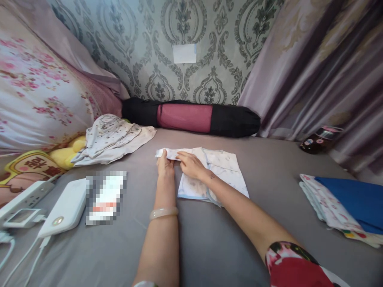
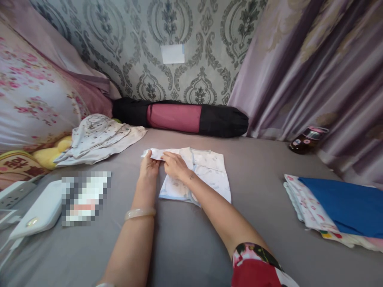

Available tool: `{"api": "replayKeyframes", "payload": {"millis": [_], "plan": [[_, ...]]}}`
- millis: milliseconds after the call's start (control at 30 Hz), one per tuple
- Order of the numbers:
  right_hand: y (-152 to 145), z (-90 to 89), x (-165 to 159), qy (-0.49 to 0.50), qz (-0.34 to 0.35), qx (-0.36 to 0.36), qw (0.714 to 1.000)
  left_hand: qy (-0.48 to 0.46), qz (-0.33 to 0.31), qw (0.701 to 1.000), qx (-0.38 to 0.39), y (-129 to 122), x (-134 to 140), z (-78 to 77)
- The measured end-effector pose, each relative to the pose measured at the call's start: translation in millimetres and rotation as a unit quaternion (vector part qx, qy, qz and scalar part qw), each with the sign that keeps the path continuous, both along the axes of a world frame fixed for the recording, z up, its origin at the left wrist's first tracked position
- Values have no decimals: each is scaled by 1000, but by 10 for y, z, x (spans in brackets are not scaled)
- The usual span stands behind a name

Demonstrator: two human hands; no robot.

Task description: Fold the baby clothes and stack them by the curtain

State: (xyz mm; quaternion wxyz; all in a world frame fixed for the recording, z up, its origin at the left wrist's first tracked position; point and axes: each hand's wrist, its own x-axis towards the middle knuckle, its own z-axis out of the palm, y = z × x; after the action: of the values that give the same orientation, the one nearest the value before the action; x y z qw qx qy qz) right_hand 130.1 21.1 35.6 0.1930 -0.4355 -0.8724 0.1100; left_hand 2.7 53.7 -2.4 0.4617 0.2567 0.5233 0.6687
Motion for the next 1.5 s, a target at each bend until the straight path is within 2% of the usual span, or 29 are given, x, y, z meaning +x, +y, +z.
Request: {"api": "replayKeyframes", "payload": {"millis": [100, 167, 267, 467, 767, 867, 933, 1033, 1167, 1200, 1333, 1367, 1500], "plan": [[104, -34, 179, -14, -109, -23, 994, -99, 68, 992, -39, -27, 44, 95], [166, -61, 269, -44, -150, -42, 987, -129, 82, 987, -49, -38, 63, 155], [212, -95, 326, -74, -156, -38, 984, -133, 63, 989, -29, -36, 52, 206], [216, -78, 268, -110, -175, -47, 977, -30, 16, 998, 46, -32, 17, 226], [296, 13, 115, -132, -221, -91, 962, -60, -30, 991, 113, -102, 285, 367], [366, 18, 119, -94, -229, -113, 962, -40, -44, 991, 116, -122, 404, 429], [422, 39, 189, 24, -233, -169, 957, -36, -57, 990, 123, -135, 482, 462], [452, 104, 381, 227, -251, -254, 906, -57, -84, 983, 154, -157, 601, 475], [281, 191, 688, 320, -287, -292, 855, -54, -133, 972, 186, -191, 756, 404], [211, 198, 757, 363, -292, -307, 830, -41, -142, 971, 189, -201, 791, 379], [-29, 161, 947, 567, -294, -373, 673, 72, -167, 963, 198, -259, 911, 298], [-63, 144, 969, 585, -292, -383, 653, 108, -179, 957, 202, -279, 938, 287], [-100, 113, 986, 605, -286, -416, 616, 243, -262, 912, 200, -368, 1040, 262]]}}
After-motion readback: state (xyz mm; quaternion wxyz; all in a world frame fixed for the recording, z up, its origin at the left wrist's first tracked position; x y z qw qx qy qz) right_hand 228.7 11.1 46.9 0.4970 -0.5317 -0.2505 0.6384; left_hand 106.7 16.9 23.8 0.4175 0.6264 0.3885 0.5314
